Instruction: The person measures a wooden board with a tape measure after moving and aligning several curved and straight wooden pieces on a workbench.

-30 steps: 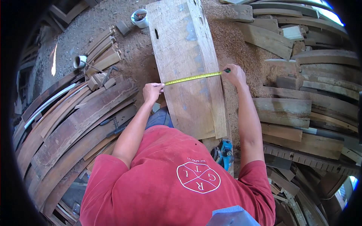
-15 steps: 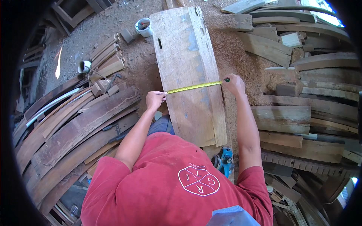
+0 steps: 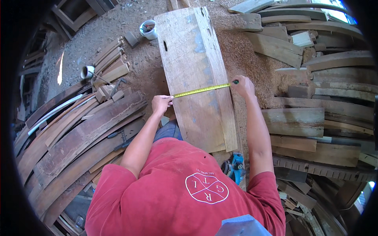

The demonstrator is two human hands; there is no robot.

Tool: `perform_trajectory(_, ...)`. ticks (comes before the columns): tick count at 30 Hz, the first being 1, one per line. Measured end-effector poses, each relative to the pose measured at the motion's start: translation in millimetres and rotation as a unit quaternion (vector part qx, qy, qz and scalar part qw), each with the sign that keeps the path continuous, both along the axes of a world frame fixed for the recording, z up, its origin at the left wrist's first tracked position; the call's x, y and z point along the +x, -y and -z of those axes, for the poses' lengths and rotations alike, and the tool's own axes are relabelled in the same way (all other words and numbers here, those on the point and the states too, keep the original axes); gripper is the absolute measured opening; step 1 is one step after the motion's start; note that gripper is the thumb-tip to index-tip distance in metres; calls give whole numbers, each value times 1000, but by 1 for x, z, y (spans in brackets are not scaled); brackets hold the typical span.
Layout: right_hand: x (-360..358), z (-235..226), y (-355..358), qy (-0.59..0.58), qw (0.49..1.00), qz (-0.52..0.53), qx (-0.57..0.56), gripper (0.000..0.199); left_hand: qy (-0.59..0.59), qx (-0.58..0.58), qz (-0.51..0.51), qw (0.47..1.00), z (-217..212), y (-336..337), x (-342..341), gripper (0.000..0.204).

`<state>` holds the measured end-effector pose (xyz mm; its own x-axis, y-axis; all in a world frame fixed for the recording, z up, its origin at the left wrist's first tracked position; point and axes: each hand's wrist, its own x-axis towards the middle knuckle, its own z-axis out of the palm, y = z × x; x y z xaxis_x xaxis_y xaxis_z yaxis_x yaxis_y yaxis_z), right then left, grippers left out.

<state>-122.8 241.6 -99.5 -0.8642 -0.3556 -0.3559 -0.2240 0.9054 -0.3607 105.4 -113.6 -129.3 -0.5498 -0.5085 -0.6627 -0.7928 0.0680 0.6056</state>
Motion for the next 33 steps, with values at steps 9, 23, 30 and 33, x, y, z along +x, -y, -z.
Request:
perform_trajectory(9, 3, -4, 1, -16, 1000, 6, -1, 18, -1, 10, -2, 1000, -5, 1, -4, 17)
perform_trajectory(23, 3, -7, 6, -22, 1000, 12, 15, 16, -10, 17, -13, 1000, -1, 1, -3, 16)
perform_trajectory(30, 3, -9, 6, -20, 1000, 12, 5, 16, 1, 20, -14, 1000, -3, 2, -3, 17)
perform_trajectory(33, 5, -11, 6, -28, 1000, 4, 2, 16, -4, 13, -15, 1000, -4, 0, -1, 16)
